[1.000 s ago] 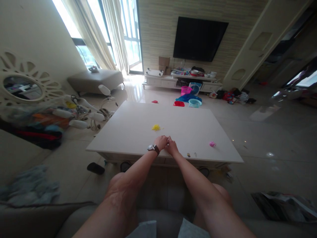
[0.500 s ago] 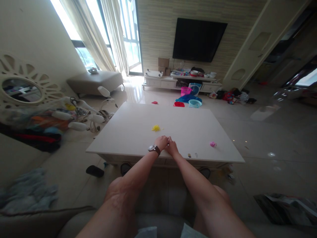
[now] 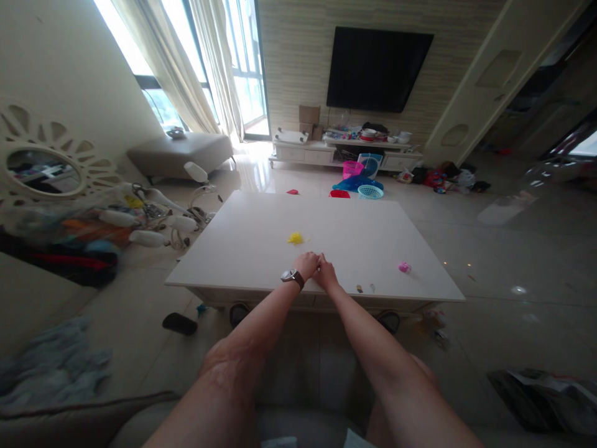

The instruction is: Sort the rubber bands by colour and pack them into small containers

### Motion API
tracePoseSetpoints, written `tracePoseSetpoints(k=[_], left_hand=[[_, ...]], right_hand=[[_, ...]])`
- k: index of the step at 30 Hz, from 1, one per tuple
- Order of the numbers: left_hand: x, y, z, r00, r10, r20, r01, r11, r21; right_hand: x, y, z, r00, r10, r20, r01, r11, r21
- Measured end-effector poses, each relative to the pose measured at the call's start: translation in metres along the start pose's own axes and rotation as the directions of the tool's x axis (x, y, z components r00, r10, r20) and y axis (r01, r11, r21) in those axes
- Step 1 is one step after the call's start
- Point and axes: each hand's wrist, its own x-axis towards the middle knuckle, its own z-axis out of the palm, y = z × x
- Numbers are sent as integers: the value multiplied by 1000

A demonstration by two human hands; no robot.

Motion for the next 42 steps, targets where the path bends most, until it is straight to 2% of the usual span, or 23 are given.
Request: tracePoseSetpoints(k=[13, 18, 23, 26, 29, 31, 32, 34, 36, 37, 40, 42], left_hand=[[7, -9, -7, 1000, -10, -13, 9, 997, -71], [6, -12, -6, 997, -58, -59, 51, 993, -110], [10, -18, -14, 986, -95, -138, 67, 979, -195], [12, -24, -18, 984, -53, -171, 13, 974, -225], [21, -42, -16, 954, 17, -300, -113, 946, -305], [34, -62, -11, 928, -41, -371, -124, 903, -412], [42, -73, -6, 910, -132, -392, -73, 882, -467], [60, -96, 6, 839, -358, -411, 90, 835, -542], [77, -113, 23, 793, -471, -387, 219, 813, -540], [84, -120, 33, 784, -486, -386, 257, 821, -510], [102, -130, 59, 814, -454, -363, 303, 864, -403], [111, -132, 70, 846, -402, -350, 282, 895, -346]], right_hand=[[17, -2, 1, 999, -40, -1, 40, 999, 16], [25, 1, 2, 998, -62, 5, 62, 998, 22], [29, 3, 2, 996, -81, 29, 80, 996, 42], [31, 6, 1, 994, -104, 27, 103, 993, 51], [39, 11, 4, 994, -109, 1, 108, 989, 101], [47, 15, 9, 995, -93, -37, 98, 984, 146], [52, 17, 12, 995, -83, -57, 91, 982, 164], [60, 21, 20, 993, -72, -88, 89, 976, 200], [66, 25, 29, 987, -89, -131, 120, 961, 251], [68, 27, 34, 982, -102, -157, 143, 950, 277], [68, 31, 44, 969, -135, -206, 196, 930, 311], [66, 31, 47, 967, -147, -206, 204, 934, 294]])
